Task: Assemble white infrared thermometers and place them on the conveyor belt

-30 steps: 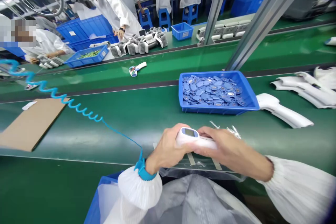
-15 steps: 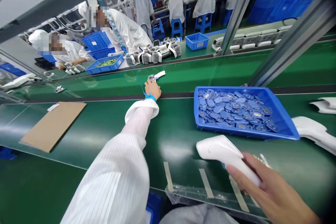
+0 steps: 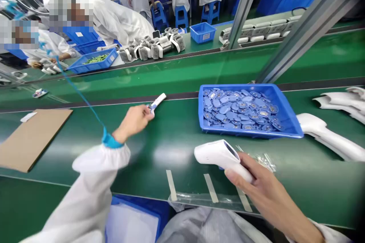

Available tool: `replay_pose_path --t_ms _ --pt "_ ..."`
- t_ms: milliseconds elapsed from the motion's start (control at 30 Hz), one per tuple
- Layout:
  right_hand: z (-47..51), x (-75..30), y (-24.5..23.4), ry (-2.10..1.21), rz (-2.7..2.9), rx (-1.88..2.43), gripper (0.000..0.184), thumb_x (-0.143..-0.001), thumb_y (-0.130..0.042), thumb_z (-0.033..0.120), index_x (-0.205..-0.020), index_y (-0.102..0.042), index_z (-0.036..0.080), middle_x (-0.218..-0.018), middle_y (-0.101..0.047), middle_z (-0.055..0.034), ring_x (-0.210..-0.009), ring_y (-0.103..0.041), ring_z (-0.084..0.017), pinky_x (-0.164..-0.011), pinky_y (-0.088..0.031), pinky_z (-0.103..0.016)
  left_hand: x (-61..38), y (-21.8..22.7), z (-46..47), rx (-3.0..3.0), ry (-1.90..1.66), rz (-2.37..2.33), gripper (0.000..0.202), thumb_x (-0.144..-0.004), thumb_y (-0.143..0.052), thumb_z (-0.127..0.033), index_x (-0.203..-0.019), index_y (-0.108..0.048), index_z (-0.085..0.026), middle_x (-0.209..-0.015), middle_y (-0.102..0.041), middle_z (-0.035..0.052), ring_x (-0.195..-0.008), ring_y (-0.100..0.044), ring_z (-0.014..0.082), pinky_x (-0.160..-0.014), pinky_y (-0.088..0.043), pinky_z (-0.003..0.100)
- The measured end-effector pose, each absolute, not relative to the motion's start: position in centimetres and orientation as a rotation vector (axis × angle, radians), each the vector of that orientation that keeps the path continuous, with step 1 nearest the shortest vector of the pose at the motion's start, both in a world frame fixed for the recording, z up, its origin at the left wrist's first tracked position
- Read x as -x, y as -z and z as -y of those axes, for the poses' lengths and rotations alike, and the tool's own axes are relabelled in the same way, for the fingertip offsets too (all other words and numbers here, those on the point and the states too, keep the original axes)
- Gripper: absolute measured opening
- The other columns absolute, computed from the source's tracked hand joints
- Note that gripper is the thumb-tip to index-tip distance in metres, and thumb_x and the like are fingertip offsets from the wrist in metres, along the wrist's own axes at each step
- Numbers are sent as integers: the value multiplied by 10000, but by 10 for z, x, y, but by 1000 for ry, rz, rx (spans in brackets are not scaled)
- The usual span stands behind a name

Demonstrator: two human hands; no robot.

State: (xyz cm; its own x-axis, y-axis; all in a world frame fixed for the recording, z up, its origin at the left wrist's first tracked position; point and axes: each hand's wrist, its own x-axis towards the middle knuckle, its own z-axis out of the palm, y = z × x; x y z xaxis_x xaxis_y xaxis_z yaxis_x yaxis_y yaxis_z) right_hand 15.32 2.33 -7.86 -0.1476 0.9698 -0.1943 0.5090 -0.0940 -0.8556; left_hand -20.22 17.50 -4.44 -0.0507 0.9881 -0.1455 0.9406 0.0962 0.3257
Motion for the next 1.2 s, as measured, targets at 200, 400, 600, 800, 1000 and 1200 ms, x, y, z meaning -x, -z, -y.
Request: replay_pose_path --t_ms 200,400,600,800,1000,1200 --pt "-24 -134 80 -1067 1820 1369 362 -973 -559 553 -1156 -658 257 -983 -698 -37 -811 -662 -180 -630 -533 -262 113 55 -45 -1823 -592 -1236 629 -785 -811 -518 -1311 -611 -237 -1302 -656 98 -1155 -617 287 -996 -482 386" --pt "-27 -90 56 -505 1774 1365 449 -1021 -502 487 -676 -556 205 -660 -570 5 -588 -531 -113 -573 -409 -261 53 66 -16 -1690 -755 -1273 289 -817 -743 -384 -993 -621 -190 -965 -717 86 -810 -653 236 -687 -470 325" --pt "-32 -72 61 -20 1826 1352 611 -1023 -519 344 -462 -341 180 -451 -352 35 -426 -331 -63 -492 -225 -302 46 75 -4 -1898 -532 -1261 202 -846 -589 -280 -992 -664 -162 -839 -741 143 -696 -689 295 -626 -456 372" --pt "-16 -76 58 -22 1719 1368 558 -1019 -516 323 -508 -332 195 -492 -350 38 -462 -326 -72 -507 -249 -284 45 71 1 -2151 -465 -1275 337 -848 -601 -341 -1096 -667 -122 -811 -752 174 -661 -702 339 -614 -473 404" --pt "-25 -68 60 56 1768 1266 544 -1014 -471 268 -503 -295 208 -467 -338 33 -448 -309 -83 -510 -222 -306 49 72 -3 -2205 -431 -1417 276 -795 -611 -256 -1009 -690 -101 -823 -752 215 -728 -714 386 -657 -466 432" --pt "-22 -72 63 38 1865 1334 533 -1030 -491 335 -531 -360 203 -518 -412 20 -521 -380 -97 -545 -252 -303 51 78 0 -2018 -598 -1273 278 -856 -565 -271 -1089 -675 -166 -873 -766 113 -709 -704 286 -613 -445 347"
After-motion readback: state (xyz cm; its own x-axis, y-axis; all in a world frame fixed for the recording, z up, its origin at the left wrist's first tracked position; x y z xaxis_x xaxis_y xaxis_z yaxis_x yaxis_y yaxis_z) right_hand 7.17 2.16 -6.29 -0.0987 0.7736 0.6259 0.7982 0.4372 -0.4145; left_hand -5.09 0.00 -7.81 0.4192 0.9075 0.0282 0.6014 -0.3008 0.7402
